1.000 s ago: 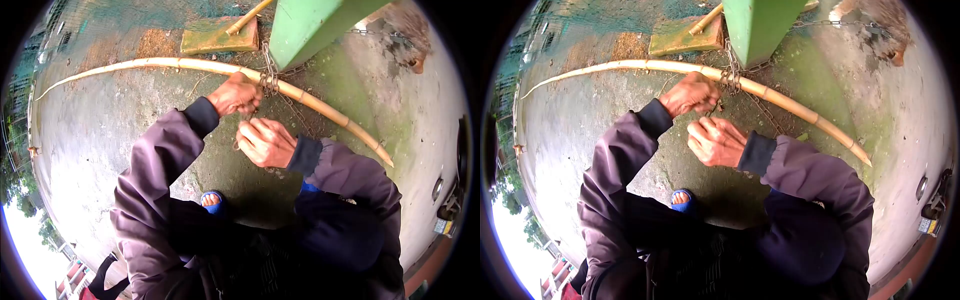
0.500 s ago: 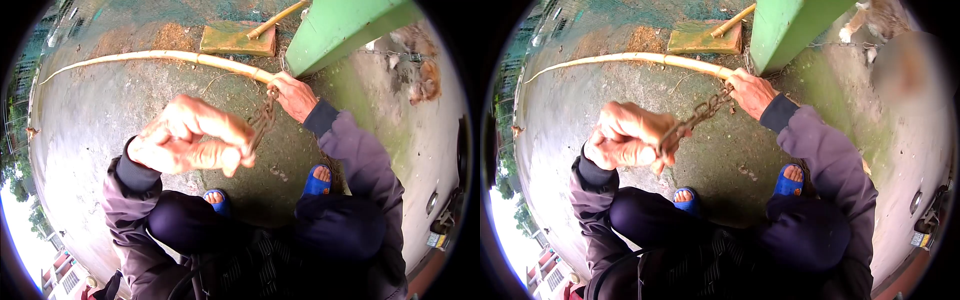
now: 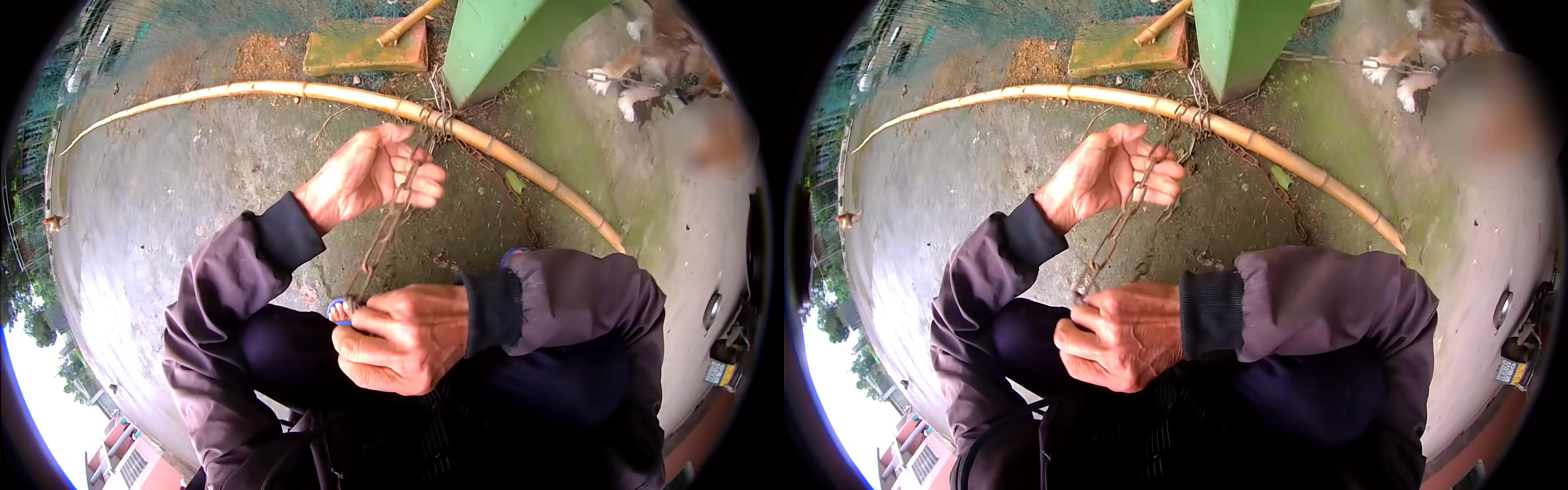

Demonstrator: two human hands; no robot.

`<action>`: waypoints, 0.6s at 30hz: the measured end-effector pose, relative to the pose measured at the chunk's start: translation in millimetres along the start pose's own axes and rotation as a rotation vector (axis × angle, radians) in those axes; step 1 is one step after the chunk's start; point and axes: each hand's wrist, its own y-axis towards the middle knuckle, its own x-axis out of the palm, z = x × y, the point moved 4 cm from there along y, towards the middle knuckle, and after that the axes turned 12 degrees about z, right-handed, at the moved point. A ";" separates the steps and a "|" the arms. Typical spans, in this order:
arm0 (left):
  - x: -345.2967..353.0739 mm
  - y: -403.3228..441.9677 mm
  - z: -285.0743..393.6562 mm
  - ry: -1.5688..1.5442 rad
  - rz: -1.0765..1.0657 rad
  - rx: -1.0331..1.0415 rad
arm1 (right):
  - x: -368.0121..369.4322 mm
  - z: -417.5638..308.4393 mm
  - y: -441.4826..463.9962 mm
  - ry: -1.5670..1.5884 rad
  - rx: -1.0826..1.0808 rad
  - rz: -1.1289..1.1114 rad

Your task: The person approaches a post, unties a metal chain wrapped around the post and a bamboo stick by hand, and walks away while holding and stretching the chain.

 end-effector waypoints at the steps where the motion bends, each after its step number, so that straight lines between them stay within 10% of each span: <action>1: -7.6 0.5 2.0 0.002 0.004 -0.005 | 4.6 -3.4 -4.2 0.036 0.013 -0.045; 6: -25.4 -53.3 37.6 0.254 0.161 0.283 | -14.9 34.9 -25.7 -0.014 0.050 0.150; 9: -20.4 -118.8 42.9 0.500 0.171 0.606 | -41.0 111.7 -68.8 -0.361 0.853 0.240; 13: -15.6 -207.5 47.0 0.519 -0.017 1.185 | -23.5 149.6 -109.3 -0.519 0.961 -0.044; 16: -1.9 -235.5 47.5 0.348 -0.678 0.933 | -9.6 158.8 -120.0 -0.424 1.034 -0.121; 18: -1.6 -237.2 46.0 0.336 -0.732 0.961 | -3.1 162.5 -121.7 -0.189 1.241 0.069</action>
